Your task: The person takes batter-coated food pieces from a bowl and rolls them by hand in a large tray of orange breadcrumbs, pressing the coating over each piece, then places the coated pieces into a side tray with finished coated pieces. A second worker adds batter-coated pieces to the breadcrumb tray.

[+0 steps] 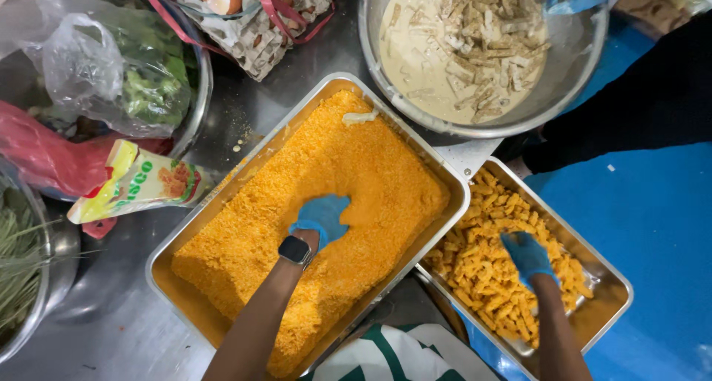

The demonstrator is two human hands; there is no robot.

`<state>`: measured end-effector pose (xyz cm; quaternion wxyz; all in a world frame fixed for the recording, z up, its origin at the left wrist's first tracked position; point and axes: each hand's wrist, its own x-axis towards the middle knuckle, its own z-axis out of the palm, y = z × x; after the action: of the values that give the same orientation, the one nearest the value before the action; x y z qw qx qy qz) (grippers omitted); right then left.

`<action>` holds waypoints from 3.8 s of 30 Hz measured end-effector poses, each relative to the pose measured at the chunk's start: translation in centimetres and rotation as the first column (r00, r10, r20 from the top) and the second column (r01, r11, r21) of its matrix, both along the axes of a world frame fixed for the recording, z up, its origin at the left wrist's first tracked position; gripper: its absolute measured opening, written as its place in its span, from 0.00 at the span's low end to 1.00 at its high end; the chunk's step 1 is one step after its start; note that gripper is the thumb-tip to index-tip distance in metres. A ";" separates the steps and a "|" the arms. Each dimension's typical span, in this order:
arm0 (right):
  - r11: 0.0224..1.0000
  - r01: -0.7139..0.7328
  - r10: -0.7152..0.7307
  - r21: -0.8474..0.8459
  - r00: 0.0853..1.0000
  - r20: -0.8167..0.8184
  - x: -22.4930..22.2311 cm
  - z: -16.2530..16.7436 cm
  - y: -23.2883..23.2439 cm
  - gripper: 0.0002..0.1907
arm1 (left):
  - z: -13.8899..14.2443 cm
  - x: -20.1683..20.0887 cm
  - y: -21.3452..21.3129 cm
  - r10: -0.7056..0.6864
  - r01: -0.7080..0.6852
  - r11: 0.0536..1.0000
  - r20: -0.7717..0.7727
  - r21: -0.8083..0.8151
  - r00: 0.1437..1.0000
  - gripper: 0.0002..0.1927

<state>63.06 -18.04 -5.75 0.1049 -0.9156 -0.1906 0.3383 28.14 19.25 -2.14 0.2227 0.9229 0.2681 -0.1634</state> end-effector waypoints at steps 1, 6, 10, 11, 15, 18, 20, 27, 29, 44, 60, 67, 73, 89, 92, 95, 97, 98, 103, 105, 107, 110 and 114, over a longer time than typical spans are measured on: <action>0.999 -0.020 0.015 0.031 0.987 0.158 -0.4 0.1 0.2 0.27 | -0.2 -0.4 -0.5 -0.019 0.019 1.000 0.042 0.010 0.999 0.37; 0.827 -0.119 -0.180 0.549 0.869 0.461 -5.4 7.3 9.4 0.16 | 3.9 -1.1 -5.6 0.012 -0.039 0.960 0.098 0.277 0.995 0.36; 0.501 -0.401 0.212 0.767 0.916 0.340 -11.4 12.1 25.8 0.18 | 7.7 -1.1 -7.7 0.091 -0.110 0.975 0.103 0.192 0.990 0.42; 0.403 -0.631 0.339 0.663 0.776 0.532 -12.2 12.5 29.9 0.22 | 8.2 -1.1 -7.9 0.087 -0.089 0.983 0.019 0.160 0.996 0.39; 0.445 -0.826 0.456 0.346 0.542 0.706 -14.2 11.5 40.9 0.26 | 8.0 -1.6 -8.5 0.089 -0.052 0.989 -0.272 0.140 0.958 0.31; 0.594 -0.794 0.703 0.127 0.590 0.396 -14.4 10.1 42.9 0.24 | 7.2 -2.4 -8.9 0.162 -0.114 0.978 -0.293 0.175 0.942 0.23; 0.635 -0.754 0.733 0.171 0.657 0.177 -14.6 9.3 42.6 0.26 | 6.9 -2.9 -9.1 0.205 -0.146 0.966 -0.283 0.215 0.937 0.25; 0.509 -0.817 0.714 0.272 0.577 0.397 -15.3 9.0 40.0 0.22 | 7.6 -4.9 -9.4 0.320 -0.291 0.943 -0.203 0.161 0.926 0.35; 0.440 -0.870 0.778 0.225 0.494 0.388 -15.2 9.2 39.3 0.23 | 7.4 -5.5 -9.3 0.355 -0.345 0.935 -0.185 0.087 0.916 0.37; 0.731 -0.267 0.592 0.628 0.706 -0.389 -17.0 7.7 33.9 0.33 | 4.2 -5.4 -12.2 0.742 -0.712 0.668 0.121 -0.216 0.659 0.35; 0.602 -0.591 0.629 0.537 0.765 0.137 -26.2 6.2 29.0 0.45 | -1.5 -6.0 -11.7 0.949 -0.358 0.155 0.240 -0.921 -0.205 0.28; 0.756 -0.041 0.502 0.653 0.677 -0.539 -26.1 6.6 28.1 0.41 | 0.0 -7.8 -10.1 0.867 -0.434 0.491 0.470 -0.755 0.163 0.36; 0.931 0.020 0.245 0.364 0.706 -0.665 -22.0 10.8 27.2 0.31 | 0.8 -6.6 -7.3 0.959 -0.127 -0.278 -0.267 -0.952 -0.099 0.41; 0.797 -0.007 0.221 0.604 0.934 -0.281 -24.4 7.1 25.6 0.33 | 3.5 -5.8 -7.8 0.995 -0.087 -0.077 -0.071 -0.993 -0.076 0.24; 0.828 0.021 0.259 0.560 0.872 -0.415 -24.9 6.7 25.0 0.28 | 1.4 -5.9 -8.0 0.996 0.080 0.001 -0.006 -0.997 -0.091 0.23; 0.634 -0.113 0.318 0.765 0.940 -0.125 -25.8 6.8 24.8 0.25 | 0.0 -5.8 -8.4 0.988 -0.046 0.027 0.034 -0.999 -0.149 0.22; 0.652 0.118 0.304 0.749 0.864 -0.401 -26.6 6.9 25.1 0.27 | -0.3 -5.8 -9.0 0.978 -0.139 0.120 0.141 -0.983 -0.152 0.22; 0.662 0.231 0.292 0.713 0.797 -0.529 -26.9 7.0 25.2 0.28 | -0.2 -5.7 -9.1 0.974 -0.153 0.164 0.184 -0.975 -0.131 0.23; 0.800 0.500 0.023 0.331 0.526 -0.850 -25.8 6.5 25.3 0.31 | 5.2 -7.0 -10.9 0.893 -0.447 0.436 0.438 -0.781 0.106 0.25; 0.815 0.276 0.152 0.509 0.746 -0.648 -24.2 6.0 24.8 0.34 | 7.1 -8.0 -11.5 0.761 -0.697 0.596 0.558 -0.399 0.331 0.25; 0.740 -0.162 0.364 0.653 0.912 -0.186 -22.5 5.6 24.2 0.37 | 8.4 -8.6 -12.6 0.576 -0.661 0.747 0.567 -0.074 0.588 0.33; 0.765 -0.177 0.342 0.620 0.927 -0.156 -20.4 5.6 23.6 0.33 | 9.0 -8.4 -13.9 0.282 -0.370 0.922 0.463 0.110 0.840 0.46; 0.833 0.089 0.231 0.546 0.840 -0.490 -18.5 7.2 22.7 0.34 | 8.0 -6.6 -13.0 0.201 -0.212 0.977 0.250 0.015 0.947 0.51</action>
<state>44.57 4.64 1.41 0.3983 -0.7063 -0.2774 0.5153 21.49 6.28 5.88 0.2508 0.9074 0.3368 -0.0175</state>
